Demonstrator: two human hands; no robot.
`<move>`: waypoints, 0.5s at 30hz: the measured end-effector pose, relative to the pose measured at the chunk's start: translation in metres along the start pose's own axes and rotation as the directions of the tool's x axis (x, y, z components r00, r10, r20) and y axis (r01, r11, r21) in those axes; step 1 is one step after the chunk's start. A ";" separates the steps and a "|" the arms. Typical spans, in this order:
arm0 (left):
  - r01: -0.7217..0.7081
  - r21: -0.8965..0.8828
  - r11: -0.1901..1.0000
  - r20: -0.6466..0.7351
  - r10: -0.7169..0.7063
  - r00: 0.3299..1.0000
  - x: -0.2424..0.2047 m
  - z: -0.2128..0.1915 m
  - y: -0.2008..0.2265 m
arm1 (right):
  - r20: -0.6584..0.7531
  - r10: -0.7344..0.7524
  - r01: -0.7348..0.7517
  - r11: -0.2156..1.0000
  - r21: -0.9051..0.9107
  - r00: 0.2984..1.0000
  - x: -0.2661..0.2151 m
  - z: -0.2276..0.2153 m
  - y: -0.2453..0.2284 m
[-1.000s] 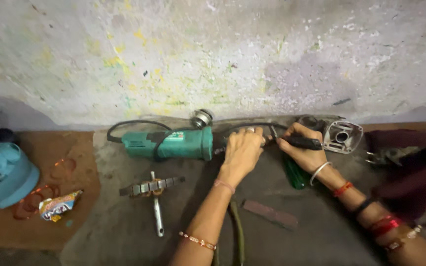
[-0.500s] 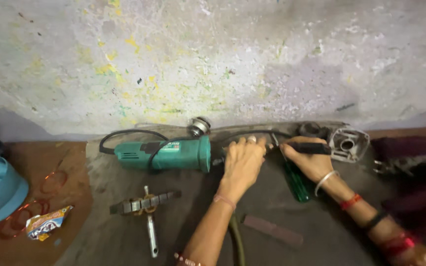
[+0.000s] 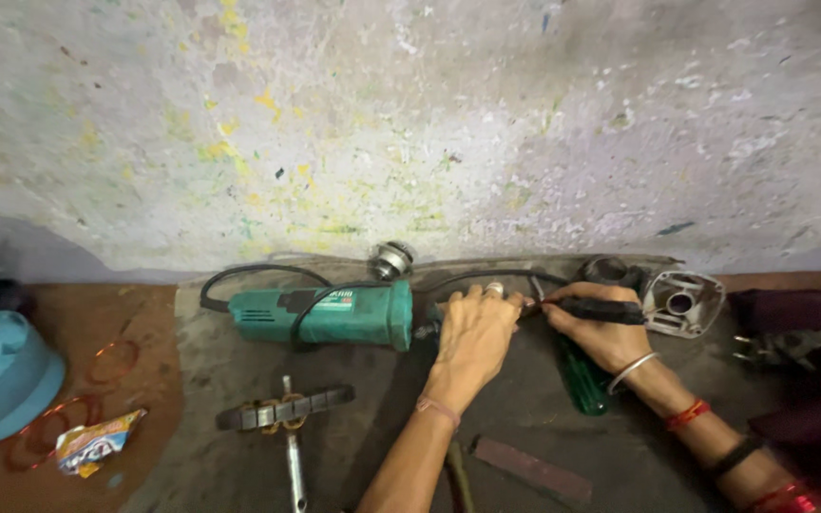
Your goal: The person uses a green-handled screwdriver to tighten a screw on a small cylindrical electrical component held in their left hand. They then use a black-handled tool to further adjust the component on a workbench cluttered with tools and parts.
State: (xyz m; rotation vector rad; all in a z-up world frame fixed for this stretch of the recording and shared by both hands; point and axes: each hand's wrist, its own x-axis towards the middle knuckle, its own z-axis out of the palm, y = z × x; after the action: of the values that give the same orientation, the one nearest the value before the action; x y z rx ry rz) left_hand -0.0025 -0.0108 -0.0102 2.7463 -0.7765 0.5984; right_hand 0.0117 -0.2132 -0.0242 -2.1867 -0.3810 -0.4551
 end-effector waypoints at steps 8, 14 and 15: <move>0.032 -0.070 0.997 0.026 -0.030 0.999 0.000 -0.008 -0.001 | -0.008 0.035 -0.035 0.999 0.006 0.999 0.000 0.001 0.000; 0.068 -0.089 0.994 0.011 -0.067 0.998 -0.001 -0.004 -0.005 | 0.003 0.024 -0.024 0.999 0.026 1.000 0.000 0.002 0.007; 0.085 -0.099 0.992 0.017 -0.083 0.996 -0.001 -0.001 -0.005 | 0.002 0.025 -0.025 0.999 0.021 1.000 0.000 0.000 0.007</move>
State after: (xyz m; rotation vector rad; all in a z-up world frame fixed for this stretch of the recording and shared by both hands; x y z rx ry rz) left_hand -0.0010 -0.0061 -0.0098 2.6790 -0.6706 0.5115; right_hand 0.0142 -0.2175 -0.0289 -2.1694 -0.3575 -0.4341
